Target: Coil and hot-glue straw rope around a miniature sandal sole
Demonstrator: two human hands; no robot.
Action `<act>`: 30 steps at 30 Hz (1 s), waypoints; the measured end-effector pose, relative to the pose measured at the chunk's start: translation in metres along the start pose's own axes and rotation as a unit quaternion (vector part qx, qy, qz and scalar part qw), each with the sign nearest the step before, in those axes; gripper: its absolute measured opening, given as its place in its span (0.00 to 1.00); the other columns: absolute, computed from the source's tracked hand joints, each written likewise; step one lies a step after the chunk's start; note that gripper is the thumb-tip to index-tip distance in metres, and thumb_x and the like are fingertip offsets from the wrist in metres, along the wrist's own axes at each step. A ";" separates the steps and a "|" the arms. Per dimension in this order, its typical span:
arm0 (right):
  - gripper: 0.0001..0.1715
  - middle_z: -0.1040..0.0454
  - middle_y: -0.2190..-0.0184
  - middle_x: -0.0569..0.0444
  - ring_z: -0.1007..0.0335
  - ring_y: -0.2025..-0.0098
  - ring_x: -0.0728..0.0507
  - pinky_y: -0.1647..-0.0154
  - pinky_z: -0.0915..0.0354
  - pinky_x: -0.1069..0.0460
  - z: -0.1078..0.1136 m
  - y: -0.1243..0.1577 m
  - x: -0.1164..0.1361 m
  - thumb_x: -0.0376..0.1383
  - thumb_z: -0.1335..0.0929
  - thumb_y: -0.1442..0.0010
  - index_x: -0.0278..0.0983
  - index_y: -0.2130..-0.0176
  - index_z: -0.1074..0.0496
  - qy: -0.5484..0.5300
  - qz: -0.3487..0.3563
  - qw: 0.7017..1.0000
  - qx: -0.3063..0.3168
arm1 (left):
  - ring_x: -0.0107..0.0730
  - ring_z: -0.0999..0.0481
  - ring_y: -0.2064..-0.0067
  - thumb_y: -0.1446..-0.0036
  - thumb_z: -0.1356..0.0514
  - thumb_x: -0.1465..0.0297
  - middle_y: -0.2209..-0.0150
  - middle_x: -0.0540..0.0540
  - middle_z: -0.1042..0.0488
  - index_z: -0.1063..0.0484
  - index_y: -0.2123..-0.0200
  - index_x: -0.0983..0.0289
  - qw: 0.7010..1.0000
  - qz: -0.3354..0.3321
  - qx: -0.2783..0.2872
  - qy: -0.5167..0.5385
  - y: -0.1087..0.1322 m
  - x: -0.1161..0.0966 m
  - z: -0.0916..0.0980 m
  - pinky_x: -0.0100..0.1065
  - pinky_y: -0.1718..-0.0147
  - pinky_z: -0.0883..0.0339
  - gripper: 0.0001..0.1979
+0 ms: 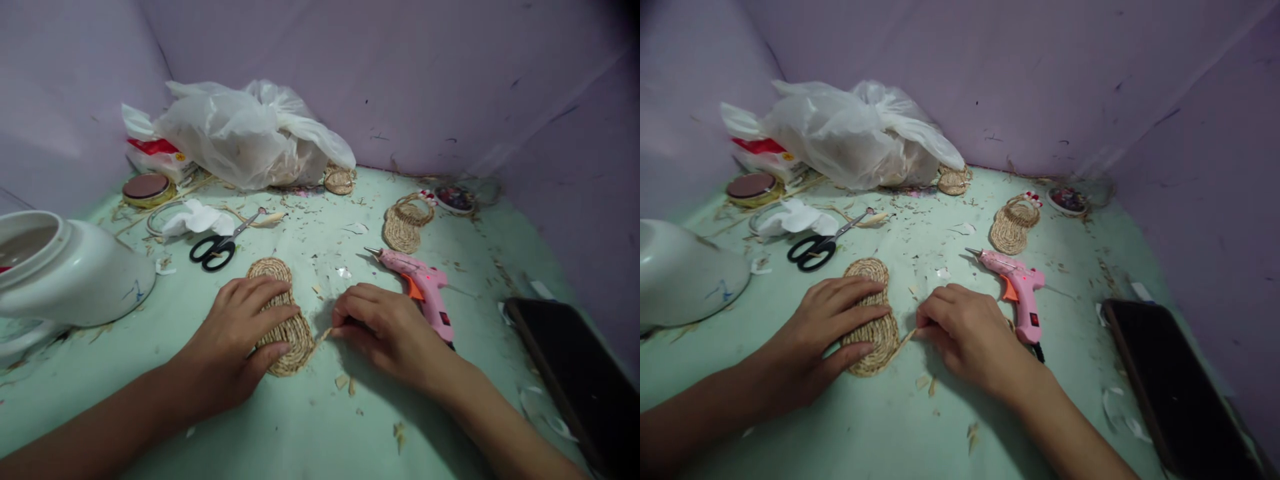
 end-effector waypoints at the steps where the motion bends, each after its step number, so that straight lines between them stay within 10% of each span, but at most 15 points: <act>1: 0.04 0.30 0.72 0.55 0.36 0.68 0.47 0.70 0.44 0.54 0.000 0.000 0.000 0.29 0.35 0.44 0.36 0.70 0.32 -0.001 0.002 1.000 0.006 | 0.45 0.39 0.45 0.46 0.44 0.71 0.46 0.57 0.35 0.33 0.52 0.59 1.000 0.000 0.001 0.001 0.000 0.000 0.000 0.49 0.48 0.49 0.17; 30: 0.05 0.27 0.74 0.55 0.36 0.70 0.46 0.68 0.45 0.52 -0.017 -0.018 0.005 0.28 0.34 0.48 0.36 0.71 0.29 0.091 -0.002 0.995 -0.041 | 0.45 0.42 0.44 0.45 0.44 0.72 0.45 0.57 0.37 0.33 0.51 0.59 0.999 0.009 0.035 -0.021 -0.001 -0.001 -0.004 0.50 0.47 0.49 0.17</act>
Point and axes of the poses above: each hand's wrist, its own y-axis away from the middle knuckle, its own z-axis out of the back of the hand, x = y × z, the point moved 9 cm from there along -y, towards the middle knuckle
